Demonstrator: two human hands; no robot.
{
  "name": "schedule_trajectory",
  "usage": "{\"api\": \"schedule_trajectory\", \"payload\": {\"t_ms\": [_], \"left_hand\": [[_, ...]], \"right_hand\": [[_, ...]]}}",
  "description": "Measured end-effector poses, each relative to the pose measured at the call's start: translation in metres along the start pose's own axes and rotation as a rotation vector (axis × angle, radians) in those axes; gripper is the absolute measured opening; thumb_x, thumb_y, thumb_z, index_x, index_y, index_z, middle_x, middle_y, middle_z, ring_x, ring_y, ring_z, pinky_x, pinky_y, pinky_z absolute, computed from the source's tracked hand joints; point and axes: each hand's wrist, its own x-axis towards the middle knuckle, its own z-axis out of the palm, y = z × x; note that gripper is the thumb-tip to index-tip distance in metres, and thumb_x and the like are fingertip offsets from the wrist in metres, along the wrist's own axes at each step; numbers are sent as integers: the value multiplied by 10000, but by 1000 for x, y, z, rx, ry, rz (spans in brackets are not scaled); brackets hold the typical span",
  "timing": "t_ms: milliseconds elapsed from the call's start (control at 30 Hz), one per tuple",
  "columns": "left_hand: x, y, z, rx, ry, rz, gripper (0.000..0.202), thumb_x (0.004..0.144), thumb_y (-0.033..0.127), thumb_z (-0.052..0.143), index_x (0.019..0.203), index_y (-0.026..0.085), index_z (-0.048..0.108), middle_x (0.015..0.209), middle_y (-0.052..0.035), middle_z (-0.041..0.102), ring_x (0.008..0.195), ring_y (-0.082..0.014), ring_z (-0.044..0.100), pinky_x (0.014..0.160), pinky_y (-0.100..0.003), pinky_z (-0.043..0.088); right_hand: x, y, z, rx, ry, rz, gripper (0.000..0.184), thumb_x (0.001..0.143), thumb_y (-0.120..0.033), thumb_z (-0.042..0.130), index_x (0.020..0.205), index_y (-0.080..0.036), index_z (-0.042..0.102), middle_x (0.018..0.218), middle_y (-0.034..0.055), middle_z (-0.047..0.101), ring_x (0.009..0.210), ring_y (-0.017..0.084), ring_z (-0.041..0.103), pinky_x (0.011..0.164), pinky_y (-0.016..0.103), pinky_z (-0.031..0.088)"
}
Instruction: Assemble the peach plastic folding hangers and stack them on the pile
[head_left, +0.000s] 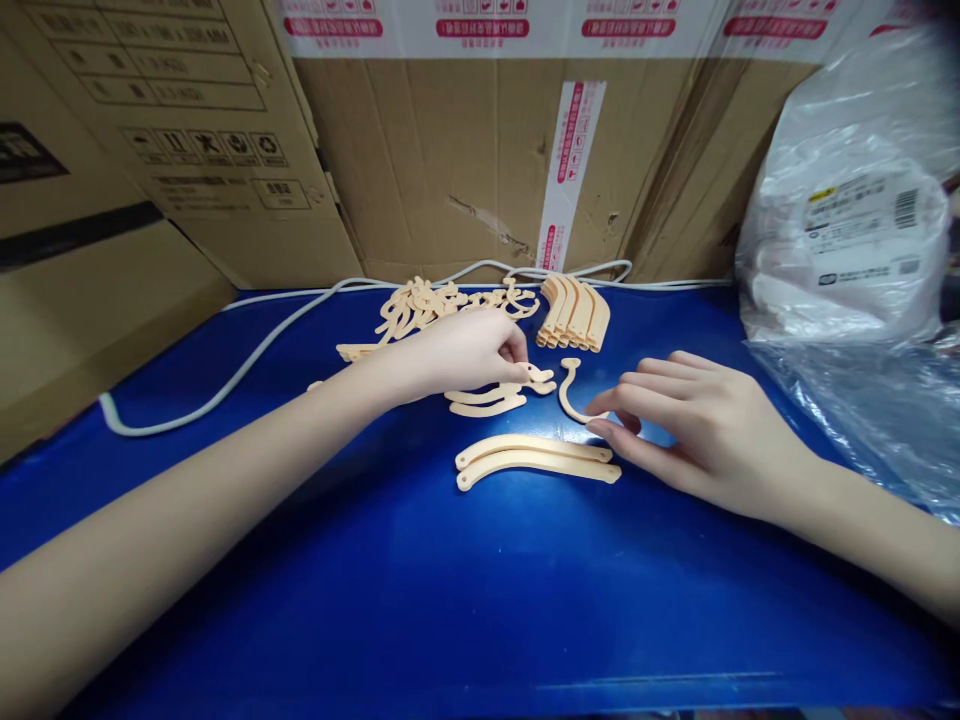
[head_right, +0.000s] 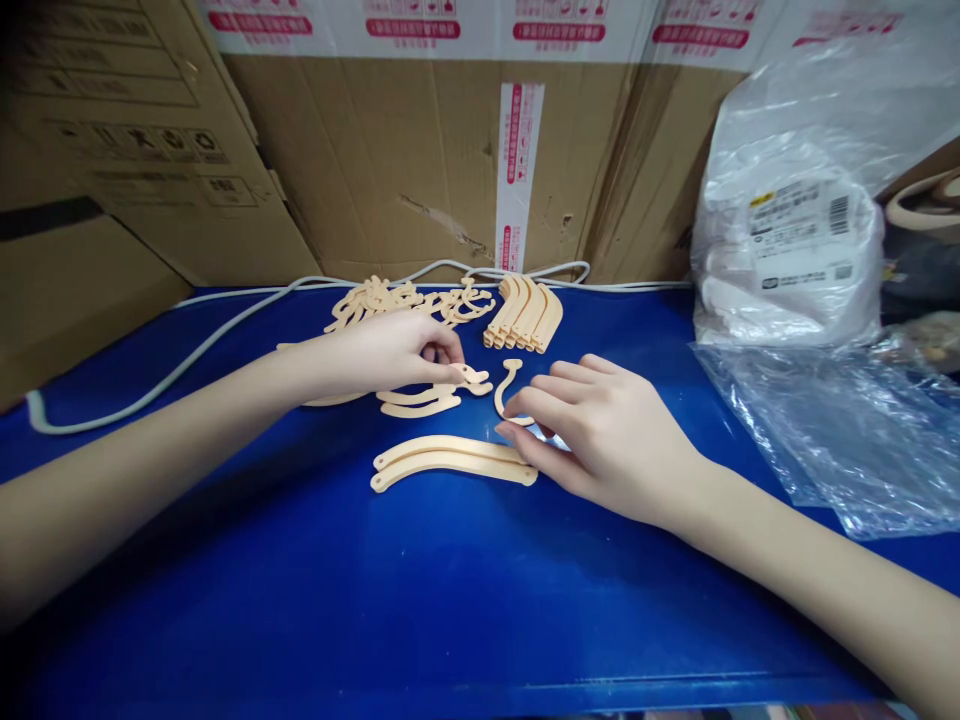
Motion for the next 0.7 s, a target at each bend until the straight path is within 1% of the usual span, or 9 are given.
{"api": "schedule_trajectory", "payload": {"t_ms": [133, 267, 367, 467, 600, 700], "left_hand": [[6, -10, -4, -61, 8, -10, 181, 807, 344, 699, 819, 176, 765, 723, -14, 712, 674, -157, 623, 601, -262, 400], [7, -10, -2, -176, -55, -19, 182, 754, 369, 773, 800, 193, 766, 770, -5, 747, 724, -163, 664, 621, -252, 439], [5, -4, 3, -147, -56, -57, 185, 736, 353, 800, 777, 180, 751, 742, 2, 741, 713, -158, 666, 609, -246, 435], [3, 1, 8, -97, -37, -66, 190, 725, 345, 815, 774, 175, 747, 737, 4, 733, 705, -158, 656, 593, -251, 407], [2, 3, 12, -24, 12, -54, 208, 726, 344, 823, 816, 181, 730, 797, 15, 732, 724, -156, 634, 606, -258, 365], [3, 1, 12, 19, 50, -38, 261, 727, 358, 829, 894, 189, 721, 877, 12, 730, 795, -169, 627, 639, -259, 352]], "right_hand": [[0, 0, 0, 2, -9, -3, 221, 997, -272, 506, 908, -172, 681, 715, 2, 655, 642, 145, 569, 641, 301, 330], [0, -1, 0, -1, -8, -7, 215, 996, -259, 502, 908, -170, 677, 721, 5, 662, 640, 144, 566, 644, 303, 329], [-1, -2, 0, 1, -4, -7, 216, 996, -262, 503, 911, -167, 677, 722, 5, 661, 642, 144, 567, 642, 305, 327], [-1, -1, 0, 0, -5, -6, 217, 995, -262, 504, 907, -166, 677, 710, 2, 651, 631, 142, 558, 640, 306, 324], [-1, -1, 0, 0, -9, -10, 220, 996, -264, 503, 900, -168, 676, 708, -2, 645, 630, 145, 558, 638, 310, 323], [-1, -1, 0, -6, -8, -6, 225, 998, -268, 499, 899, -167, 675, 711, -1, 642, 636, 148, 563, 640, 313, 323]]}}
